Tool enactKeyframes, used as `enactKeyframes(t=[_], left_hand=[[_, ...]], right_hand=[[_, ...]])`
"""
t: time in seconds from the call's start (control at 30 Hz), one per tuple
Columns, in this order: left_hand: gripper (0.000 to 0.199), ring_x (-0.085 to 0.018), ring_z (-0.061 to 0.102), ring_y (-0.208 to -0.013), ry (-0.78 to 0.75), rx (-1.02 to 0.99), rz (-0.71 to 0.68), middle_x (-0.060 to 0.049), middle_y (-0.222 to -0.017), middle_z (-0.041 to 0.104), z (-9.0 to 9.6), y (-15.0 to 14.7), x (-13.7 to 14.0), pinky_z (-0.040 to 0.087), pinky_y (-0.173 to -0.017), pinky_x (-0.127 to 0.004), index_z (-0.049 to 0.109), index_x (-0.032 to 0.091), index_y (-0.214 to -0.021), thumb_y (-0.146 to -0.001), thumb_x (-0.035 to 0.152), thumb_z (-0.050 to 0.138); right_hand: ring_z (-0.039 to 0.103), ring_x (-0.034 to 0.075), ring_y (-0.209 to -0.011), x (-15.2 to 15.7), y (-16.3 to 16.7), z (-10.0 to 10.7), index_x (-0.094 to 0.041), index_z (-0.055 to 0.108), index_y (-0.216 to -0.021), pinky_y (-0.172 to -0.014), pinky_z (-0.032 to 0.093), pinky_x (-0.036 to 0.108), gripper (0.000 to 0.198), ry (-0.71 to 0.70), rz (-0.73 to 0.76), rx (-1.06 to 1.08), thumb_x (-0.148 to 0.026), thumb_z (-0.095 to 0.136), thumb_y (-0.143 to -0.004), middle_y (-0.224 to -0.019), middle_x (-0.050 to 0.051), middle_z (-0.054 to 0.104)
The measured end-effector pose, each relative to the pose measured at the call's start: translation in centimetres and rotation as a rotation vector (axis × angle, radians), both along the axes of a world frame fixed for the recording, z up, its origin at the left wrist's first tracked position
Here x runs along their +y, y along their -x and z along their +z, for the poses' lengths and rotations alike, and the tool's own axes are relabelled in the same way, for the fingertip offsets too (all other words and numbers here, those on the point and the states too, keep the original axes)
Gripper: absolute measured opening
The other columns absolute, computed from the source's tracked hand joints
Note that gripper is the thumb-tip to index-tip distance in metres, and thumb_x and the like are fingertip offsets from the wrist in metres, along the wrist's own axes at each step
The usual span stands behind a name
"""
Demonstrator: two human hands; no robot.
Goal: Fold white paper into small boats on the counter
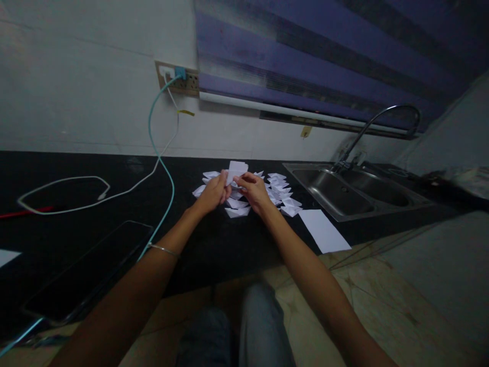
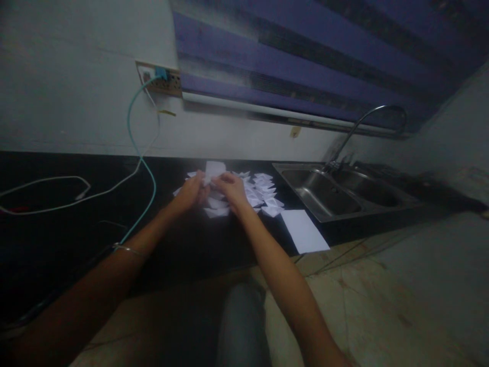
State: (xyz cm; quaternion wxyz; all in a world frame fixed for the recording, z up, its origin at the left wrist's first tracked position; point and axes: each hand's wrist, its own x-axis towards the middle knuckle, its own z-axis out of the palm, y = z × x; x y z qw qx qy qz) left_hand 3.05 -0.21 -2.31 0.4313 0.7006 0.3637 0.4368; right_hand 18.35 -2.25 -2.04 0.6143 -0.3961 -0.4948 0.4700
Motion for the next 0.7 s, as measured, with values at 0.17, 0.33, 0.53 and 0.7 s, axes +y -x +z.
enactKeyframes(t=[0.17,0.33,0.53,0.7], left_hand=[[0.063,-0.010,0.042,-0.031,0.414,-0.237,-0.014,0.003,-0.045,0.049,1.1,0.0,1.3,0.026,-0.034,-0.020,0.051,0.021,-0.080,-0.094,0.073,0.019],[0.065,-0.011,0.044,-0.033,0.599,-0.174,-0.153,0.000,-0.046,0.051,0.6,0.2,1.4,0.030,-0.033,-0.020,0.052,0.020,-0.075,-0.091,0.077,0.025],[0.053,-0.009,0.041,-0.036,0.315,-0.141,-0.160,0.002,-0.047,0.046,0.5,-0.1,0.1,0.031,-0.037,-0.021,0.056,0.019,-0.074,-0.093,0.067,0.043],[0.038,-0.007,0.034,-0.035,0.170,-0.189,-0.034,0.008,-0.046,0.036,0.8,-0.3,-0.4,0.030,-0.037,-0.020,0.054,0.020,-0.081,-0.091,0.057,0.055]], right_hand=[[0.059,0.011,-0.067,-0.3,-0.1,0.5,-0.019,0.062,-0.072,-0.063,0.049,0.025,0.030,0.038,0.077,0.076,-0.038,0.083,-0.065,-0.069,-0.001,0.062],[0.062,0.012,-0.064,-0.9,0.1,1.1,-0.019,0.064,-0.084,-0.065,0.052,0.027,0.034,0.049,0.150,0.088,-0.036,0.085,-0.062,-0.069,-0.001,0.067],[0.062,0.012,-0.062,-0.8,0.1,1.0,-0.020,0.065,-0.089,-0.063,0.053,0.027,0.034,0.046,0.155,0.074,-0.033,0.082,-0.062,-0.067,-0.002,0.065],[0.059,0.011,-0.065,-0.3,0.1,0.4,-0.021,0.066,-0.089,-0.063,0.051,0.026,0.031,0.026,0.076,0.047,-0.029,0.080,-0.063,-0.075,-0.002,0.066]])
